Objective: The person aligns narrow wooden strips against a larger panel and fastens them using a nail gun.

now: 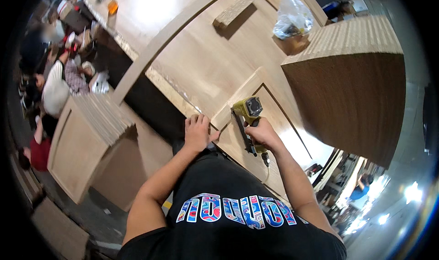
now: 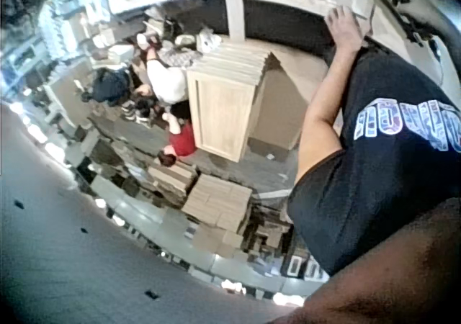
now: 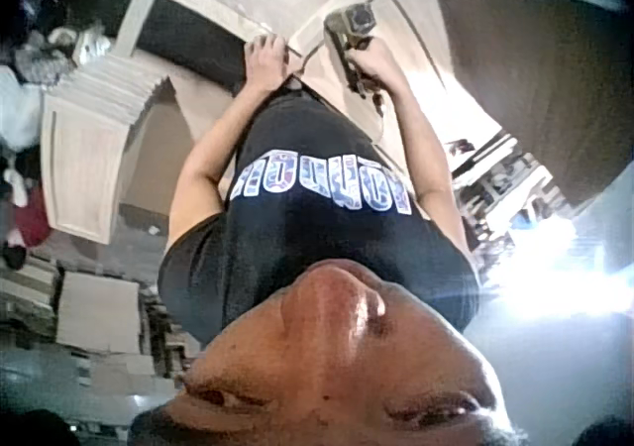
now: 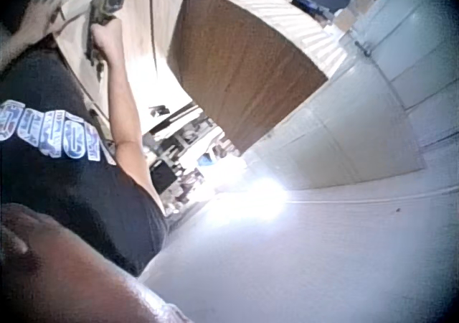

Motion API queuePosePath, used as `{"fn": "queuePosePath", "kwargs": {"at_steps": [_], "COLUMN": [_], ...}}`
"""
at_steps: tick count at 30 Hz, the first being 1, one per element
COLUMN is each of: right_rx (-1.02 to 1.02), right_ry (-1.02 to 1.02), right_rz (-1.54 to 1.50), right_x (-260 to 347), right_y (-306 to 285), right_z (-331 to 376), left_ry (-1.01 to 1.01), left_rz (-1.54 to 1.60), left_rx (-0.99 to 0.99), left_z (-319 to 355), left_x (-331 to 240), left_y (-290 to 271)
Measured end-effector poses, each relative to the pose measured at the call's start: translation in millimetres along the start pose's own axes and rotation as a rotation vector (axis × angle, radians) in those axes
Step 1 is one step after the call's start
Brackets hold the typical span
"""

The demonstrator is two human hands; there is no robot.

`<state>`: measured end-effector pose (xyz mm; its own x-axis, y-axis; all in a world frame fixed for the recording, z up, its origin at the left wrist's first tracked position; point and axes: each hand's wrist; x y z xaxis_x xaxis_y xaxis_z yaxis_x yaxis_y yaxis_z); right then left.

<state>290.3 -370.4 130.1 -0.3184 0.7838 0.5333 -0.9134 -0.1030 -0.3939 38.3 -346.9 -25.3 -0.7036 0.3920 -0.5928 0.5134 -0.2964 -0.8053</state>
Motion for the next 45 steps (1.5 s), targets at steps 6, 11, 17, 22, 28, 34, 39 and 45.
{"fn": "queuePosePath", "kwargs": {"at_steps": [6,11,17,22,28,34,39,45], "right_rx": [-0.041,-0.298,-0.409,-0.680,-0.788,-0.851,-0.799,-0.926], "right_ry": [0.001,0.088,0.202,0.246,0.288,0.257,0.148,0.187], "right_rz": [0.010,-0.211,-0.440,-0.757,-0.918,-1.021,-1.109,-1.094], "right_x": [-2.4,-42.7,-121.9,-167.3,-234.8,-268.6,-280.5,-355.9], "right_y": [-1.6,18.2,43.6,77.6,119.8,148.0,161.1,184.1], "right_z": [7.3,62.2,109.8,166.1,210.2,243.4,275.8,311.7], "left_ry": [0.002,0.253,0.244,0.367,0.328,-0.077,-0.178,-0.028], "left_rz": [-0.109,-0.061,-0.477,-0.555,-0.344,-0.127,0.649,0.688], "left_rx": [0.677,-0.221,-0.342,-0.362,-0.270,-0.103,-0.027,0.484], "left_z": [-94.1,-265.8,-415.0,-425.2,-407.9,-416.3,-346.1,-53.7], "left_x": [-5.7,-5.8,-5.7,0.2,-38.6,-55.3,-57.7,-143.0], "left_y": [-79.1,-53.3,-30.2,33.6,49.9,57.9,56.7,56.8]}}
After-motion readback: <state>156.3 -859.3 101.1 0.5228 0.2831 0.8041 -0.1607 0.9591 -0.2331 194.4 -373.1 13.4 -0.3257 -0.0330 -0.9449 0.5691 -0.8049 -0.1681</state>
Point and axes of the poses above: each hand's wrist, its own z-axis away from the middle knuckle, its own y-axis out of the palm, x = y × z, and after that the axes turned 3 degrees about -y, right-handed
